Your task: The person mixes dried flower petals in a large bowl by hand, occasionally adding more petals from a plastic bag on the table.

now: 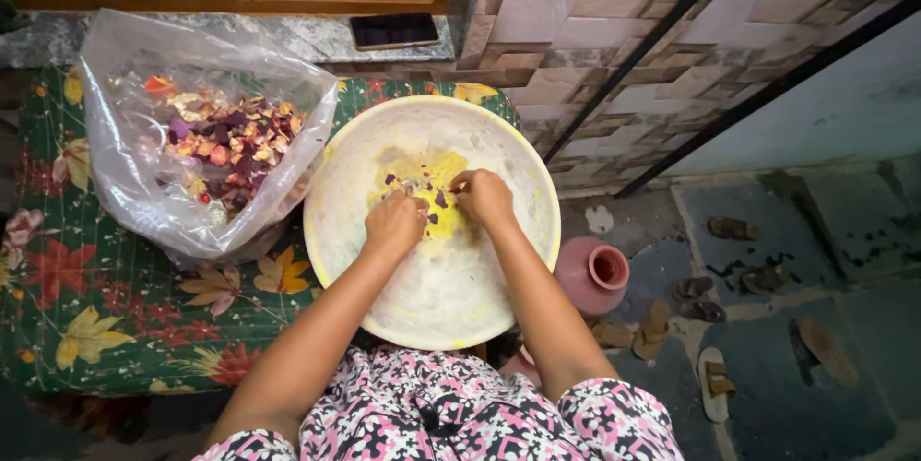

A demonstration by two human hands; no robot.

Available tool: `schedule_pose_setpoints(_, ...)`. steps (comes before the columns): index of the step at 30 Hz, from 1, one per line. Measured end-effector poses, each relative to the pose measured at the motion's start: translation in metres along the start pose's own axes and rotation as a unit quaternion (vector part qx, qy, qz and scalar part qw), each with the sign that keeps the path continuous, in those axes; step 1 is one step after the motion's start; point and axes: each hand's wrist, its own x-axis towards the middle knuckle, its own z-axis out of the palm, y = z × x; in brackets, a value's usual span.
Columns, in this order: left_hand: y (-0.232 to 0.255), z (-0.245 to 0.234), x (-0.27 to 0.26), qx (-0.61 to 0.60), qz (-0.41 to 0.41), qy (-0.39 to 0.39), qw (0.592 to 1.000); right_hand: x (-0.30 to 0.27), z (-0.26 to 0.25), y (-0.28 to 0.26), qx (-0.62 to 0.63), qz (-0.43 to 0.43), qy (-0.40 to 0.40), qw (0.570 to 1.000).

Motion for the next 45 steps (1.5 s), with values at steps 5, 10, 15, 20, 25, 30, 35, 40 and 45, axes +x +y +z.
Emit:
schedule_pose_setpoints(5, 0.0, -0.012, -0.004, 0.012, -0.046, -0.056, 0.997, -0.004, 0.012, -0.019, -0.025, -0.058, -0.02, 0.998)
schedule_pose_setpoints(10, -0.008, -0.016, -0.01, -0.003, -0.032, -0.027, 0.999, 0.004, 0.032, -0.018, -0.151, -0.081, 0.017, 0.985)
schedule_pose_setpoints(15, -0.003, -0.039, -0.019, -0.028, -0.044, -0.014, 0.999, 0.005, 0.009, -0.025, -0.077, -0.028, 0.023, 0.996)
schedule_pose_setpoints(20, 0.013, -0.091, -0.056, -0.073, 0.022, 0.099, 0.992, -0.009, -0.073, -0.082, 0.146, -0.075, 0.081, 0.983)
schedule_pose_setpoints(25, 0.008, -0.137, -0.086, -0.09, 0.044, 0.199, 0.975, -0.026, -0.134, -0.181, 0.28, -0.229, 0.168, 0.917)
schedule_pose_setpoints(30, -0.008, -0.153, -0.102, -0.093, 0.026, 0.251, 0.963, 0.008, -0.102, -0.262, 0.17, -0.397, 0.252, 0.866)
schedule_pose_setpoints(35, -0.018, -0.149, -0.113, -0.09, 0.021, 0.246, 0.965, 0.003, -0.09, -0.25, 0.184, -0.354, 0.197, 0.896)
schedule_pose_setpoints(40, -0.014, -0.127, -0.098, -0.084, 0.015, 0.192, 0.978, -0.021, -0.124, -0.17, 0.235, -0.227, 0.192, 0.925)
schedule_pose_setpoints(45, -0.001, -0.095, -0.075, -0.07, 0.038, 0.126, 0.989, -0.027, -0.114, -0.058, 0.208, -0.021, 0.187, 0.96)
